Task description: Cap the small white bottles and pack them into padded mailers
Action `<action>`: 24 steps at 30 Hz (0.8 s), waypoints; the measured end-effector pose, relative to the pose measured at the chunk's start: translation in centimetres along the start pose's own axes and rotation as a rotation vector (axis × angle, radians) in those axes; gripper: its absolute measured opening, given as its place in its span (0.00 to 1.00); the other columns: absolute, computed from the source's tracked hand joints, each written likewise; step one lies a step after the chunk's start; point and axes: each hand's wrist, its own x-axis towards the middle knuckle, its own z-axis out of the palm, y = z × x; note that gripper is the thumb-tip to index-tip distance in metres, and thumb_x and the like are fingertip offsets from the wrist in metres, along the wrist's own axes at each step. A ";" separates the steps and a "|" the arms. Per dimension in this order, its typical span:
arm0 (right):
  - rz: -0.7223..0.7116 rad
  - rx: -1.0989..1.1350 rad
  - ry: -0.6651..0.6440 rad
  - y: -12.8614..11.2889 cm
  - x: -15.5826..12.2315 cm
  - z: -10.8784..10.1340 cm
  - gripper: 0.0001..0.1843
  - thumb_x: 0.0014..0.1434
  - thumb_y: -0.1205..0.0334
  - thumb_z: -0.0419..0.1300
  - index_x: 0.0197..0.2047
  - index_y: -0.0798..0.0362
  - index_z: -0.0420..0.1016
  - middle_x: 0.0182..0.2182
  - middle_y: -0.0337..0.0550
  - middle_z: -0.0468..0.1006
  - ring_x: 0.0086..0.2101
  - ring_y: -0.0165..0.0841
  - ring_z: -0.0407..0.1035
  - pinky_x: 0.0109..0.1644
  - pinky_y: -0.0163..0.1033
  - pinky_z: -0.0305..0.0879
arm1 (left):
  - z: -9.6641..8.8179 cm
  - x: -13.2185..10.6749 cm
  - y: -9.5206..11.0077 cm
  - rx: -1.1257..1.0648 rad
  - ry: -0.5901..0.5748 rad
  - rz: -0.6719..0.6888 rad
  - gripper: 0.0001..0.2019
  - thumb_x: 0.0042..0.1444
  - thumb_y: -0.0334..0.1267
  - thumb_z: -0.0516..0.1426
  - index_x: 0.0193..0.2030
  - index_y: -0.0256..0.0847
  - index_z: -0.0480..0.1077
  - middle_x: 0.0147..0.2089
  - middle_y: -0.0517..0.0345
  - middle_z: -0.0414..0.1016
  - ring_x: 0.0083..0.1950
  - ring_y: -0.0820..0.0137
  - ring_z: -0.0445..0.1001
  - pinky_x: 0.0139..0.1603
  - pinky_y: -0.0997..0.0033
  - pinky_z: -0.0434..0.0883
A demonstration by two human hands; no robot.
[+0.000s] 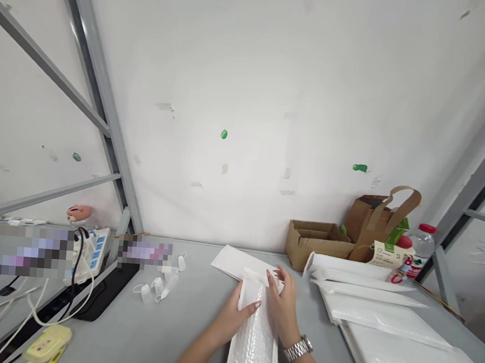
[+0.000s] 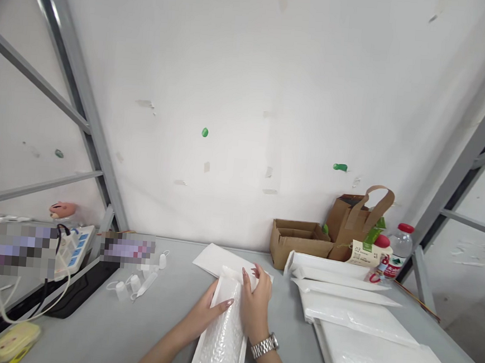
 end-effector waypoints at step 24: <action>0.466 0.536 -0.453 -1.7 0.4 -1.1 0.20 0.40 0.46 0.67 0.25 0.56 0.73 0.23 0.39 0.76 0.27 0.34 0.68 0.31 0.36 0.62 | -0.3 -0.1 1.1 -0.080 0.089 -0.169 0.31 0.39 0.41 0.66 0.52 0.41 0.64 0.52 0.50 0.74 0.54 0.56 0.70 0.54 0.58 0.65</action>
